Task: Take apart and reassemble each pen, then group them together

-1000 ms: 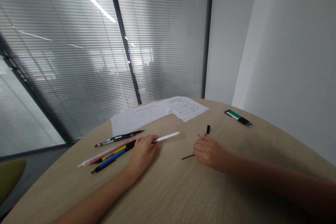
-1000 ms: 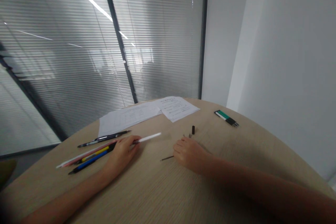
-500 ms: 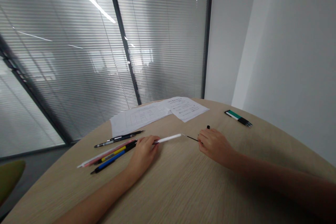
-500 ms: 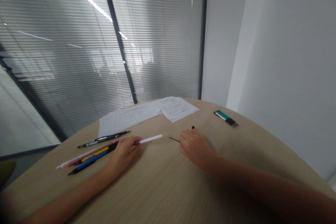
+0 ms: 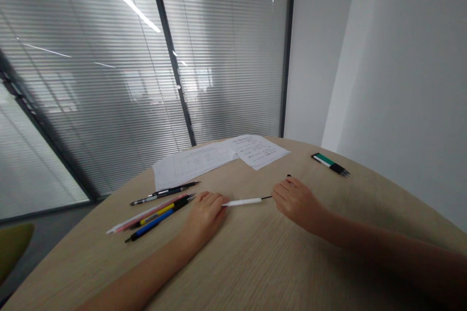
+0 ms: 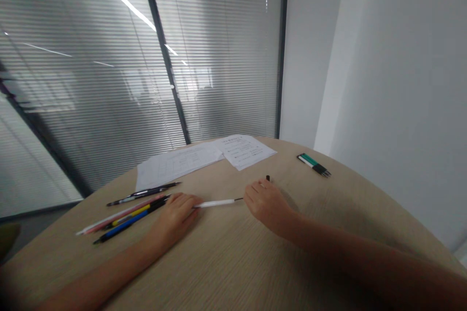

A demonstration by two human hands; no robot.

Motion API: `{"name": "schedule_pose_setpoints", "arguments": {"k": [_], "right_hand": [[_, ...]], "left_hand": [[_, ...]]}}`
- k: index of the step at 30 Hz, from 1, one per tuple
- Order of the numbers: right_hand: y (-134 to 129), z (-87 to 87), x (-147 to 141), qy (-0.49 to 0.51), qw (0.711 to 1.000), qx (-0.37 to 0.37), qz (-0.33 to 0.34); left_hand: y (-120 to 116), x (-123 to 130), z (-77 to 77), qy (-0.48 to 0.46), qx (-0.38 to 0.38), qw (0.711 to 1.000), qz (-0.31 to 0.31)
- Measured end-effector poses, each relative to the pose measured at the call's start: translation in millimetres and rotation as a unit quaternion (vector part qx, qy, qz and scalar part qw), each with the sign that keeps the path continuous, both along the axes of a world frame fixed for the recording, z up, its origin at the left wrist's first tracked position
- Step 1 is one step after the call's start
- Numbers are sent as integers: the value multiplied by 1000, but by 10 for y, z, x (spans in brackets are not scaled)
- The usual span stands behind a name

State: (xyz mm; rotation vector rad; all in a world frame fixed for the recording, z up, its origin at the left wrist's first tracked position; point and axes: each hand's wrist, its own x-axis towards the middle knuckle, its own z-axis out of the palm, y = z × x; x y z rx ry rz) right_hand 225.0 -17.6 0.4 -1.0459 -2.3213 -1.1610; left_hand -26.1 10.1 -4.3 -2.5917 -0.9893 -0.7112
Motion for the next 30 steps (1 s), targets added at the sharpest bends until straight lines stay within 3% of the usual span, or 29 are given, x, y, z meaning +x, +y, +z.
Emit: {"name": "schedule_pose_setpoints", "arguments": {"k": [8, 13, 17, 23, 30], "right_hand": [[-75, 82, -23, 158, 981, -51, 96], [92, 123, 150, 336, 933, -83, 98], [327, 11, 324, 398, 910, -98, 67], [516, -166, 468, 344, 929, -137, 19], [470, -120, 475, 213, 963, -160, -29]], "left_hand": [[-38, 2, 33, -19, -22, 999, -32], [-38, 9, 55, -68, -44, 997, 3], [-67, 12, 89, -101, -73, 992, 20], [-71, -4, 70, -121, -95, 988, 23], [-42, 7, 56, -112, -92, 989, 38]]}}
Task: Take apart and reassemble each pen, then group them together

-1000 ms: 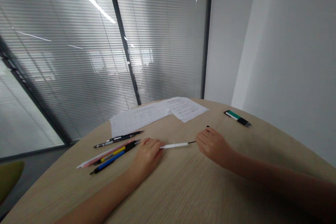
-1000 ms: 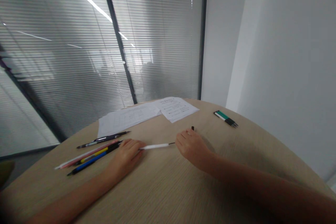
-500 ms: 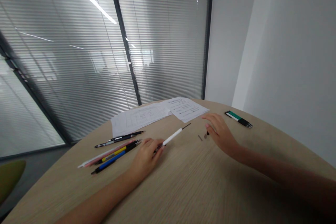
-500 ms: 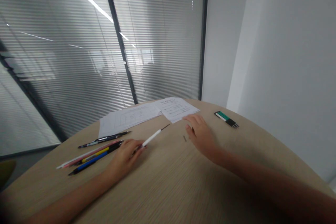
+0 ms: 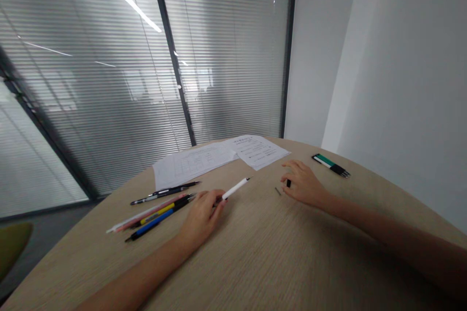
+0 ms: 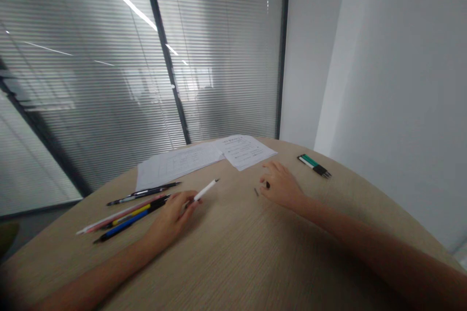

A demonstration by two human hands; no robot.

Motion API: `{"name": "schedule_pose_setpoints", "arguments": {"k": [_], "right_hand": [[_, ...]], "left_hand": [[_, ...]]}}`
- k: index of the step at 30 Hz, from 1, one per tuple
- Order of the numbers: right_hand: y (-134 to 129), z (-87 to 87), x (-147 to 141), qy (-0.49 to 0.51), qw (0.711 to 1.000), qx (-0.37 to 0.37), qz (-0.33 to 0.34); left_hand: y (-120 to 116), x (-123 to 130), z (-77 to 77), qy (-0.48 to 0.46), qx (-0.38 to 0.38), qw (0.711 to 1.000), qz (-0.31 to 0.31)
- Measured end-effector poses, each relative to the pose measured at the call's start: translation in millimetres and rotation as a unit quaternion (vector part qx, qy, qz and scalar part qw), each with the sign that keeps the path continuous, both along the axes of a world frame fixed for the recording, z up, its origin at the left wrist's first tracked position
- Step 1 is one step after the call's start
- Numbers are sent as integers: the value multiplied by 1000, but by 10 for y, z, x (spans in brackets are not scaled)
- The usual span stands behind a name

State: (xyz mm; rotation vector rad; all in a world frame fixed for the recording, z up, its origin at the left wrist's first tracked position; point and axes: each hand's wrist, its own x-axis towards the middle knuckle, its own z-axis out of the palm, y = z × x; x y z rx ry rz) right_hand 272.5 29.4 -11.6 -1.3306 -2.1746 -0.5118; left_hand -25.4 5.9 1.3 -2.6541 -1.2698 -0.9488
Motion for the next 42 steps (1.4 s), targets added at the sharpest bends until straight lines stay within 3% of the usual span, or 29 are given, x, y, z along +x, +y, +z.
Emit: {"name": "schedule_pose_setpoints", "arguments": {"k": [7, 11, 15, 19, 42], "right_hand": [[21, -30, 3, -23, 1000, -14, 5], [-38, 78, -58, 76, 996, -2, 49], [-233, 271, -209, 176, 973, -22, 149], [-419, 365, -347, 229, 953, -43, 196], [-476, 264, -436, 282, 931, -79, 217]], "left_hand": [[5, 0, -23, 52, 62, 996, -23], [-34, 23, 3, 90, 91, 991, -46], [-43, 33, 11, 101, 103, 988, -47], [-34, 29, -5, 106, 112, 987, -46], [-40, 44, -19, 101, 112, 985, -84]]}}
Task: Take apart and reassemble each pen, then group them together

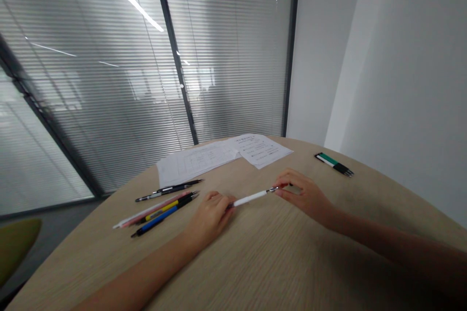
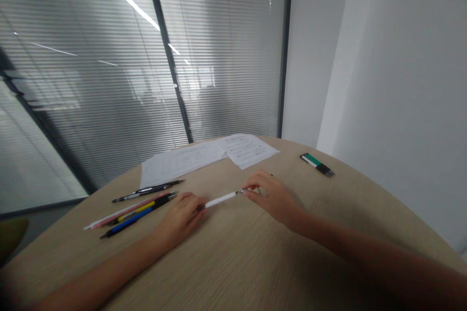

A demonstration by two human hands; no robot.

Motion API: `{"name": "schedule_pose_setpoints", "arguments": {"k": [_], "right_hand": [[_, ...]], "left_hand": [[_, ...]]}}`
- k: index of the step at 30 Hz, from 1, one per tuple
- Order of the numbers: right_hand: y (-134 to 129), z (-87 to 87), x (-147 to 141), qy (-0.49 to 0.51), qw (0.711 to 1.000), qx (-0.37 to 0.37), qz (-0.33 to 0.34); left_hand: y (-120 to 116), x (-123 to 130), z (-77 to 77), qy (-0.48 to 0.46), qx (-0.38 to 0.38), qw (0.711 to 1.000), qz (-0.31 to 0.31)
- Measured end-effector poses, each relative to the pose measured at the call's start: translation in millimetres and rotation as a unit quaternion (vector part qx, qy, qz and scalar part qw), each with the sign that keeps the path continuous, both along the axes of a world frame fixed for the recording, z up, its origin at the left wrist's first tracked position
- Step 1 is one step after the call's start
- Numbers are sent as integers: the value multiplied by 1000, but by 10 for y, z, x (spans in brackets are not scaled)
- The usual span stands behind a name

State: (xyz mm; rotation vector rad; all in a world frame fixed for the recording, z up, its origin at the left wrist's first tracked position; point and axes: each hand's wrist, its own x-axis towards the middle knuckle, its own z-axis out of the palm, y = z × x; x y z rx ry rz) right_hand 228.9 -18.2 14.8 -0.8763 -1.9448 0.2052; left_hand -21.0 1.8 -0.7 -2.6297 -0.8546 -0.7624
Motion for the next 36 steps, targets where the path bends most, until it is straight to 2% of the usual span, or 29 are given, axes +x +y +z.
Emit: {"name": "schedule_pose_setpoints", "arguments": {"k": [9, 23, 31, 36], "right_hand": [[-19, -16, -16, 53, 995, -77, -31], [38, -75, 12, 58, 991, -124, -6], [51, -80, -15, 144, 968, -208, 1], [56, -71, -19, 160, 958, -237, 12]], "left_hand": [[-25, 7, 20, -2, -23, 1000, -6], [-23, 10, 11, -6, -4, 1000, -7], [-41, 8, 25, -10, -15, 1000, -10], [-34, 11, 25, -22, -16, 1000, -13]]}}
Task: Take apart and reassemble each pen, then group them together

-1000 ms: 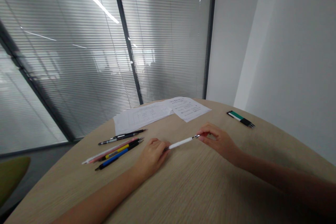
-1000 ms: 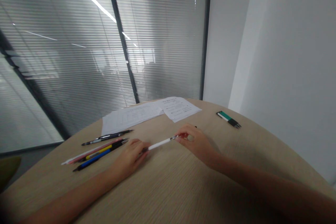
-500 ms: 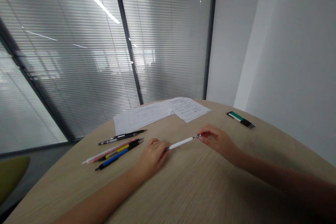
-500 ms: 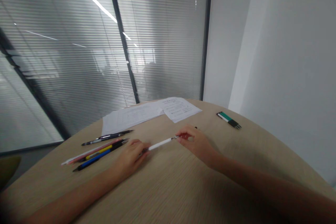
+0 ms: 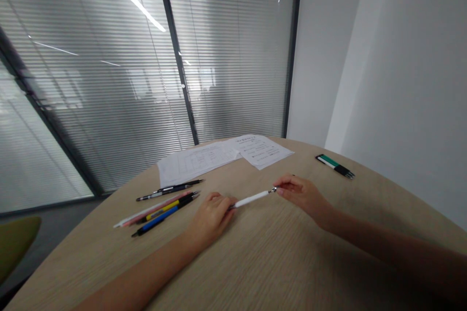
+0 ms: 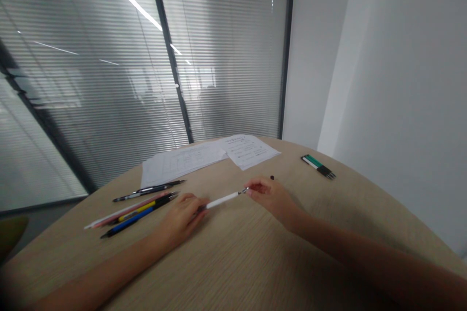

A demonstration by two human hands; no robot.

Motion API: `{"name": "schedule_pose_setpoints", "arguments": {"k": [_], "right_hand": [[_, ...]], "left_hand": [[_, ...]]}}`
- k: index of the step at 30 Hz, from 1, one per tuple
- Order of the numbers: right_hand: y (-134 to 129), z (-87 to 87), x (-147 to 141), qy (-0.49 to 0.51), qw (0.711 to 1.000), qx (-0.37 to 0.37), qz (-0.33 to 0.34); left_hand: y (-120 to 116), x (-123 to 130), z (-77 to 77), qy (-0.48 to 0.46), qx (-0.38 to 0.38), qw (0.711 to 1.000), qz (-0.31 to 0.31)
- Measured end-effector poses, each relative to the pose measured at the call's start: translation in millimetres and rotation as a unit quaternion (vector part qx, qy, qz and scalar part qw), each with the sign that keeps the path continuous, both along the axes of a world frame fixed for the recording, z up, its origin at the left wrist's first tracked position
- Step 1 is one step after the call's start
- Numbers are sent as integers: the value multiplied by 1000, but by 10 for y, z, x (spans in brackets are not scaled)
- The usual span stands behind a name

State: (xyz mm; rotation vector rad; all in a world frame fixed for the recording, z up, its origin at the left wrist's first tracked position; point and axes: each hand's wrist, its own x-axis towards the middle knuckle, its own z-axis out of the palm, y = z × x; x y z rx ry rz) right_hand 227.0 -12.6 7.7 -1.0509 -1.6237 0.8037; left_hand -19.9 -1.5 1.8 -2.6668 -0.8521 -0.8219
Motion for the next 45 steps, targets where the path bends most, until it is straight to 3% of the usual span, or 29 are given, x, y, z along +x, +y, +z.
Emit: {"name": "schedule_pose_setpoints", "arguments": {"k": [11, 19, 22, 24, 27, 30, 33, 38, 45], "right_hand": [[-8, 15, -27, 50, 996, -63, 24], [73, -17, 29, 17, 999, -33, -14], [154, -8, 124, -59, 997, 11, -58], [211, -2, 204, -160, 981, 77, -84], [282, -25, 312, -332, 920, 183, -96], [328, -94, 375, -451, 857, 225, -109], [350, -172, 398, -509, 818, 243, -114], [363, -225, 410, -535, 803, 236, -114], [354, -157, 418, -516, 815, 238, -114]], "left_hand": [[-11, -2, 12, 10, -3, 1000, 11], [-11, -4, 19, 12, -7, 1000, 10], [-8, -5, 14, 18, -4, 1000, 14], [-3, -6, 7, 20, 2, 1000, 17], [5, -5, -3, 24, 8, 1000, 17], [7, -3, -5, 28, 11, 999, 20], [7, -7, -4, 30, 10, 999, 25], [16, -19, -12, 33, 10, 999, 28], [10, -8, -2, 30, 5, 998, 46]]}}
